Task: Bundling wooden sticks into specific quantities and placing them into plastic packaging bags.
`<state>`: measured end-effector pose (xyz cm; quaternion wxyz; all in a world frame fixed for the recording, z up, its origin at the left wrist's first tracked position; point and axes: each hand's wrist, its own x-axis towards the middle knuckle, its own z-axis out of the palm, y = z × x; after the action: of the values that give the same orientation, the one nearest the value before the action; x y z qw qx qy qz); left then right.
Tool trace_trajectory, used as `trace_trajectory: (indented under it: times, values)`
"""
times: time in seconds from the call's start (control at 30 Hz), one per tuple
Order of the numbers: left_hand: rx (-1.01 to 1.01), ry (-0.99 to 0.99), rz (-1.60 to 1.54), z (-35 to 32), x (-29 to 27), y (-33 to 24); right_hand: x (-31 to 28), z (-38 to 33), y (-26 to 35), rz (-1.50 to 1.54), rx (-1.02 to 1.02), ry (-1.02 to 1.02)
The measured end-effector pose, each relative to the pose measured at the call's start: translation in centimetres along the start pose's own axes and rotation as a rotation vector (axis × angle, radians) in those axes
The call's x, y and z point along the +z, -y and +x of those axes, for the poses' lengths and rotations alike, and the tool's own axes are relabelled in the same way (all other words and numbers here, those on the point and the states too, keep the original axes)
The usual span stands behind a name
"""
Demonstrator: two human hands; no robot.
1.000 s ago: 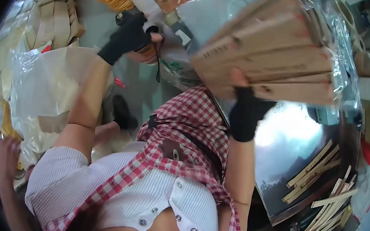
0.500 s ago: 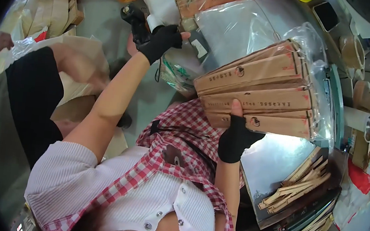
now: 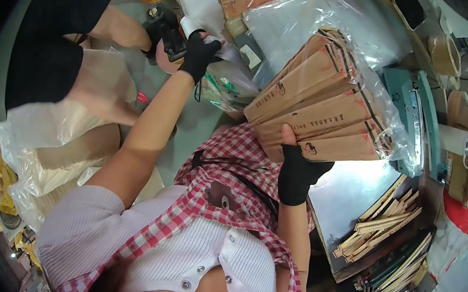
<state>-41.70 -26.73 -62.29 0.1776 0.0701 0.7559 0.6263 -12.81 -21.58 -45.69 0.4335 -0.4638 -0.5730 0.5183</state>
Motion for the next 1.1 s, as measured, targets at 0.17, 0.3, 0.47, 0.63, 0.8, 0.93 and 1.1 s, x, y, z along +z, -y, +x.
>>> trace_trajectory:
  times: [0.17,0.3,0.47,0.63,0.8,0.93,1.1]
  values:
    - [0.564,0.207,1.106,3.6,-2.2,6.0,0.1,-0.8,1.1,0.034,-0.008,0.064]
    - [0.277,-0.118,0.238,-0.7,-4.3,3.7,-0.1,-0.2,1.3,0.061,-0.015,0.052]
    - [0.433,-0.087,0.615,-3.7,-10.0,-1.1,3.9,-0.8,-7.5,-0.083,-0.16,0.512]
    - [0.411,0.121,0.516,-3.8,-11.9,-1.2,10.5,-2.4,-17.8,-0.487,-0.477,1.017]
    - [0.026,0.186,0.367,-7.4,-13.4,-3.7,12.6,1.7,-15.8,-0.866,-0.55,1.166]
    - [-0.011,0.352,0.182,-9.5,-10.1,-5.9,13.4,-0.5,-20.3,-1.125,-0.453,1.188]
    - [0.054,0.352,0.2,-8.5,-13.9,-4.8,10.6,0.5,-17.0,-0.907,-0.215,1.387]
